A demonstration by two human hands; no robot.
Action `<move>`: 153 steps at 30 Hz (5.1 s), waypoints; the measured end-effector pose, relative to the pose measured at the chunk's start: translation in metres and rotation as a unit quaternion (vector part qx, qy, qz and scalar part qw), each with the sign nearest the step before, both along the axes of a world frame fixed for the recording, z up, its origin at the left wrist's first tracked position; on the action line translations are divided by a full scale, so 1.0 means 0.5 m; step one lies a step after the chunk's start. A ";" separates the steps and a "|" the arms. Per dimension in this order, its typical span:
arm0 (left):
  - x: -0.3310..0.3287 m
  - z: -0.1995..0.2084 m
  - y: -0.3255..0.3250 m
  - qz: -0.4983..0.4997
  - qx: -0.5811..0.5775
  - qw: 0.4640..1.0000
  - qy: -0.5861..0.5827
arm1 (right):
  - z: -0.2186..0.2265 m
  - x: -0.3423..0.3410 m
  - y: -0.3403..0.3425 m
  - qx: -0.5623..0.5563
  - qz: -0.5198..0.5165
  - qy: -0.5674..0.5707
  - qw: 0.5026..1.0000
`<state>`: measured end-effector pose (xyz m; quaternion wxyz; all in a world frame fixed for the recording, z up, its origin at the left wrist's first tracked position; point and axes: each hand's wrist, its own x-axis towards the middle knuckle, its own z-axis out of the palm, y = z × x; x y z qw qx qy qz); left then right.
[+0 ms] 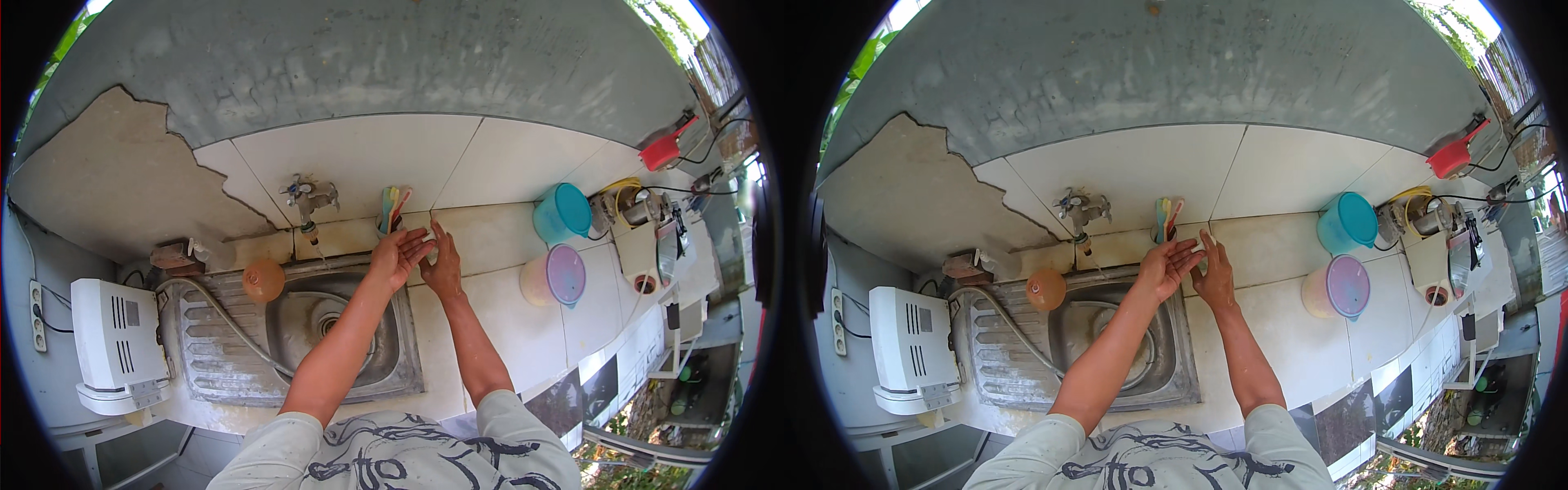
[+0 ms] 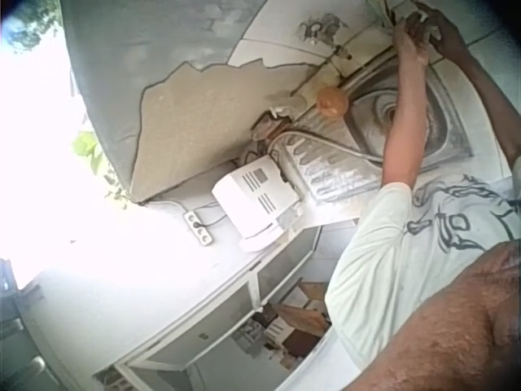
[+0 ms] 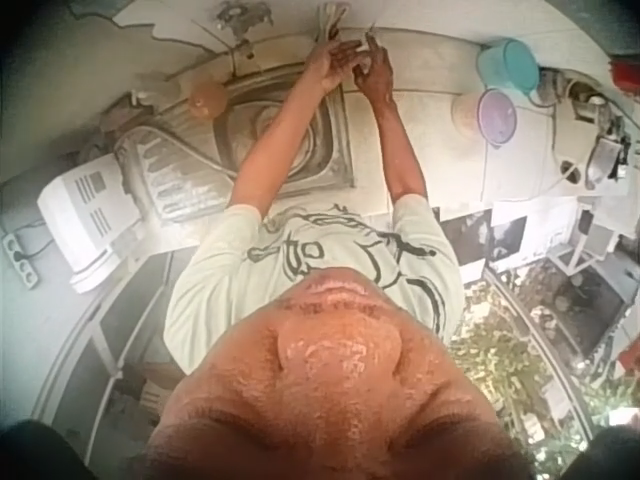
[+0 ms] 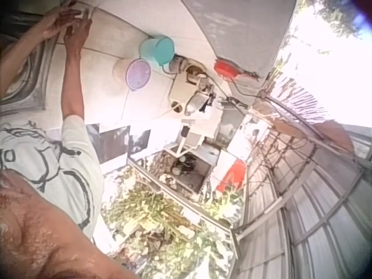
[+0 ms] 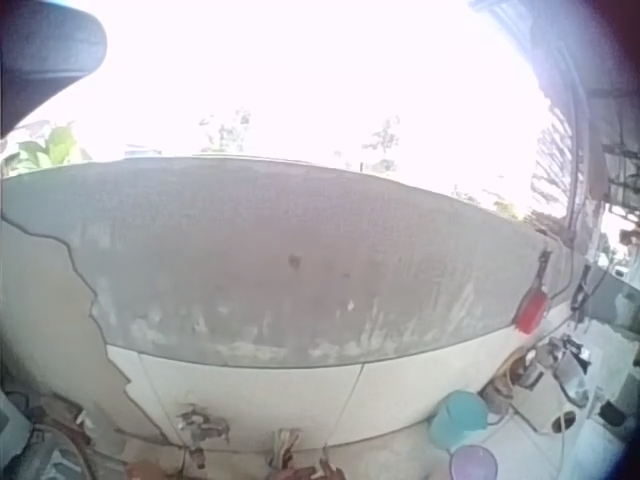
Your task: Cleaning and curing a 3D-printed dental model, recording results, and washing hands.
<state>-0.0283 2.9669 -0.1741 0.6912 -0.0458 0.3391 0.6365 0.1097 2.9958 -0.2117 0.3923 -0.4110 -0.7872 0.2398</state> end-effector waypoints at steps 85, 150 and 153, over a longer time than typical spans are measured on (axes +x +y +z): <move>-0.144 -0.242 -0.416 -0.002 -0.063 0.997 0.050 | -0.022 -0.239 -0.453 -0.476 0.117 0.069 0.869; -0.147 0.046 -0.339 0.165 0.107 0.564 0.802 | 0.197 -0.261 -0.396 -0.572 0.162 0.304 0.745; -0.132 0.070 -0.333 0.197 0.178 0.843 0.469 | 0.194 -0.251 -0.358 -0.623 0.236 0.330 0.669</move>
